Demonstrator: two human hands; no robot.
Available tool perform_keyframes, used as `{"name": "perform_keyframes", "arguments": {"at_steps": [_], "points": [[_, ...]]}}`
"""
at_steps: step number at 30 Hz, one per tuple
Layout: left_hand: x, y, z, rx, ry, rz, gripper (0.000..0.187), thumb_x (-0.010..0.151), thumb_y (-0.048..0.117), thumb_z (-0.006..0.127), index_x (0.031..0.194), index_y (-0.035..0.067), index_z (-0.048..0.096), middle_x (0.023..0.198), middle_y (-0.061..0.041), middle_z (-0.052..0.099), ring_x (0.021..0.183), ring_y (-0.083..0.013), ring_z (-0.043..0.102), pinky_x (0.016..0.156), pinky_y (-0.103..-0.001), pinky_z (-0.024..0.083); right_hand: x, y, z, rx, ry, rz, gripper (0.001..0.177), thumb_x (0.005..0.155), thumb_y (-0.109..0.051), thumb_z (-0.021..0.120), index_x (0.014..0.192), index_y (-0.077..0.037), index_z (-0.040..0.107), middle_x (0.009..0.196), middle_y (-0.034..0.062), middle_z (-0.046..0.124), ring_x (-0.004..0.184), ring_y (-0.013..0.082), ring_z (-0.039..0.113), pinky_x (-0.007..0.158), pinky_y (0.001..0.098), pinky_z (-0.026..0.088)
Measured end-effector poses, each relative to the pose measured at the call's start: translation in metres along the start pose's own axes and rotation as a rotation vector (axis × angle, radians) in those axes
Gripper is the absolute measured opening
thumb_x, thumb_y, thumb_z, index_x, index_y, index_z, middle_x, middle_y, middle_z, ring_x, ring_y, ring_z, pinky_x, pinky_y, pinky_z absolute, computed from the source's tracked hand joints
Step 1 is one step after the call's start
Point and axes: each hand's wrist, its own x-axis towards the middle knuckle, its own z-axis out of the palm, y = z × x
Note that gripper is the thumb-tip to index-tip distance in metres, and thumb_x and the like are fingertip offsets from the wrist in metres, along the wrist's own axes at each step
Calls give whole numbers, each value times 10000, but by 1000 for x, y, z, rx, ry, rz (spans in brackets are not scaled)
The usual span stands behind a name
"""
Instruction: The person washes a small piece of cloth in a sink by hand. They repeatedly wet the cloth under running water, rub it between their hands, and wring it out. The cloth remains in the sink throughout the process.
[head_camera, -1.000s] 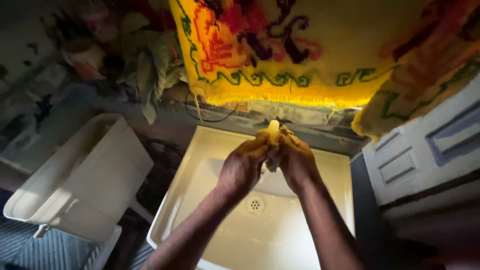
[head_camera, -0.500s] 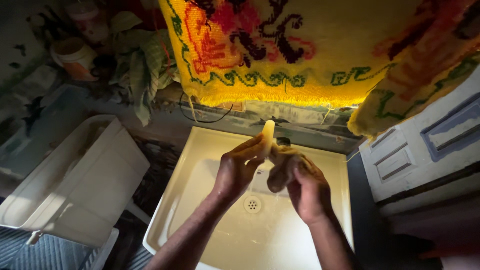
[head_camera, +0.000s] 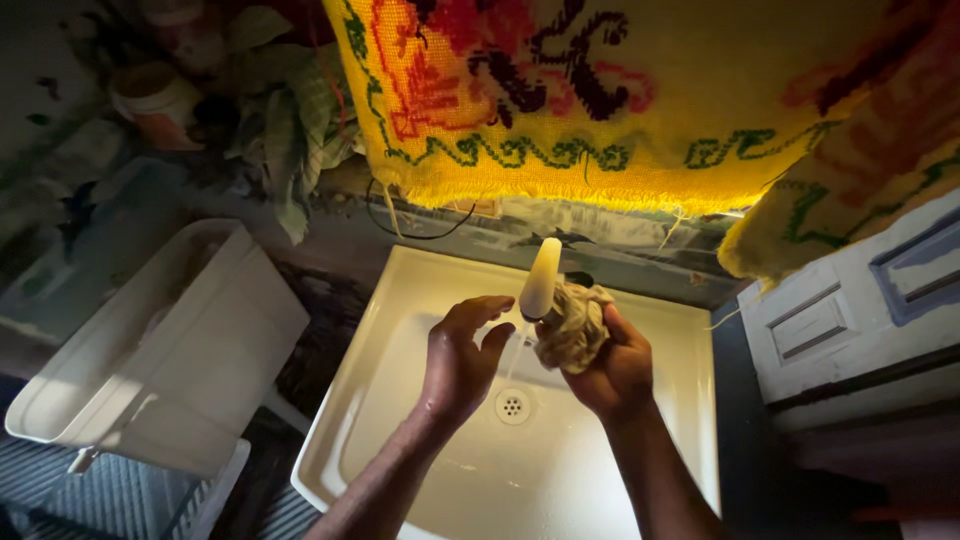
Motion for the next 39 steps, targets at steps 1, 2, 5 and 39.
{"name": "perform_keyframes", "arguments": {"at_steps": [1,2,5,39], "points": [[-1,0,0,2,8,-4,349,819,18,774,1161,69,728,1166,-121,739,1032,-266,735,906,-352,582,7,0,1,-66,181,-35,562,1088,-350,379,1504,27,397,1485,266,500,1317,416,535,1104,528,424],[-1,1,-1,5,15,-9,338,816,20,775,1147,70,728,1168,-120,733,1024,-270,733,899,-354,585,16,3,1,-133,362,-69,580,1056,-379,385,1480,16,415,1457,251,526,1292,392,561,1088,522,443],[-2,6,-2,115,90,190,352,793,9,800,1131,61,716,1191,-141,708,1133,-327,680,948,-389,549,34,6,6,-275,303,-8,652,1013,-480,465,1439,14,437,1351,222,578,1139,355,620,973,479,499],[9,-4,19,-674,-289,-281,461,955,16,587,1416,29,592,1176,-76,726,1048,-132,665,886,-270,556,20,25,82,-2391,-99,-541,353,869,29,712,1216,15,651,1418,214,606,1443,428,471,1199,533,370]]}}
